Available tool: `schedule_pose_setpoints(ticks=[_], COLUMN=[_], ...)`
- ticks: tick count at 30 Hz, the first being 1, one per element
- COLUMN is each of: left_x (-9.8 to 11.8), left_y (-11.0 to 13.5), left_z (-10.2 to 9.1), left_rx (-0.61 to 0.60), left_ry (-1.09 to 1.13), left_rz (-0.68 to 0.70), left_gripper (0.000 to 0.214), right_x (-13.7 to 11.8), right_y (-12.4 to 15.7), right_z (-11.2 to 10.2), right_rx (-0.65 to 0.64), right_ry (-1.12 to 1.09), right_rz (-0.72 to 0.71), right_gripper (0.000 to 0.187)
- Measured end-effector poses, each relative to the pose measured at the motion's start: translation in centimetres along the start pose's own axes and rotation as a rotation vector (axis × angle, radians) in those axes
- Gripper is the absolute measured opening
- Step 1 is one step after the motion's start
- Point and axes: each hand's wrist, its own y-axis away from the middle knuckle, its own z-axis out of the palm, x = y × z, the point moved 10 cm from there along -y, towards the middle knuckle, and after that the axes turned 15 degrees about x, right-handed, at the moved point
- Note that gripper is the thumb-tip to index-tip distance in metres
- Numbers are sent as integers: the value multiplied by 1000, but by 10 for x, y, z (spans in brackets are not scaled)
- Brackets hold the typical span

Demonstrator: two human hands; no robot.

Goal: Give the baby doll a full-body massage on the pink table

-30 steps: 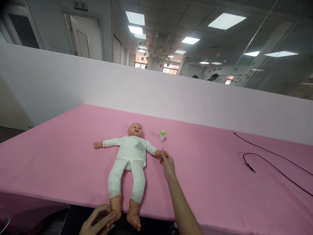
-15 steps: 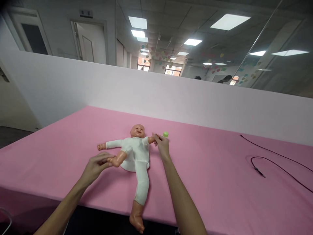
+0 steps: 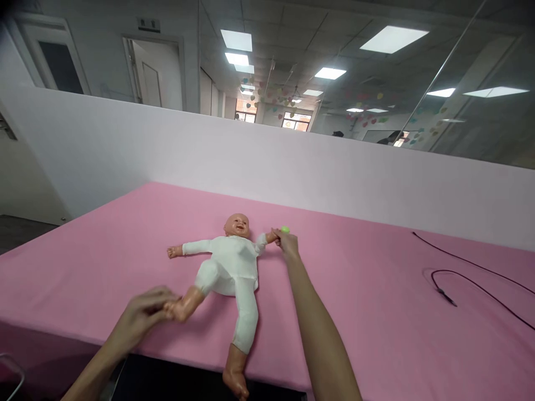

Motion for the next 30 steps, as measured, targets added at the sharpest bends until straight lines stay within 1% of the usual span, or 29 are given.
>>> schedule_pose_setpoints(ticks=[2, 4, 6, 8, 9, 11, 13, 15, 17, 19, 20, 22, 24, 26, 27, 28, 30], left_x=[-18, -39, -56, -64, -63, -55, -38, -21, -9, -7, -10, -17, -21, -20, -17, -14, -9], left_y=[42, 73, 91, 93, 90, 75, 51, 21, -12, -42, -55, -74, -81, -76, -70, -61, -37], left_z=[-13, -22, -28, -31, -31, -30, -25, -14, 4, 29, 41, 62, 71, 67, 60, 52, 31], left_rx=[-33, -17, 22, 56, 67, 82, 104, 136, 158, 157, 148, 123, 106, 105, 103, 100, 92], left_ry=[-38, -45, -34, -16, -8, 5, 18, 40, 79, 149, 176, 202, 205, 200, 194, 184, 141], left_rz=[-31, -62, -81, -91, -94, -93, -79, -61, -63, -110, -141, -189, -213, -210, -201, -188, -158], left_gripper=[19, 21, 21, 20, 20, 21, 21, 19, 19, 27, 32, 39, 44, 44, 41, 37, 29], right_x=[24, 50, 69, 74, 71, 55, 35, 14, -3, -12, -12, -9, -8, -11, -13, -13, -10], right_y=[-13, -14, -9, -4, -2, 0, 6, 17, 40, 72, 87, 107, 112, 100, 86, 69, 33], right_z=[-31, -57, -71, -75, -74, -64, -47, -24, 7, 38, 50, 63, 67, 65, 59, 50, 23], right_rx=[120, 217, 271, 290, 287, 252, 191, 80, -112, -332, -415, -495, -523, -514, -469, -395, -204], right_ry=[16, 34, 28, -8, -36, -98, -156, -186, -140, -30, 28, 112, 154, 153, 131, 100, 43], right_rz=[98, 185, 239, 257, 253, 228, 199, 154, 56, -74, -129, -193, -220, -225, -204, -169, -89], right_gripper=[29, 27, 24, 21, 20, 19, 19, 21, 27, 37, 42, 49, 50, 46, 44, 41, 36])
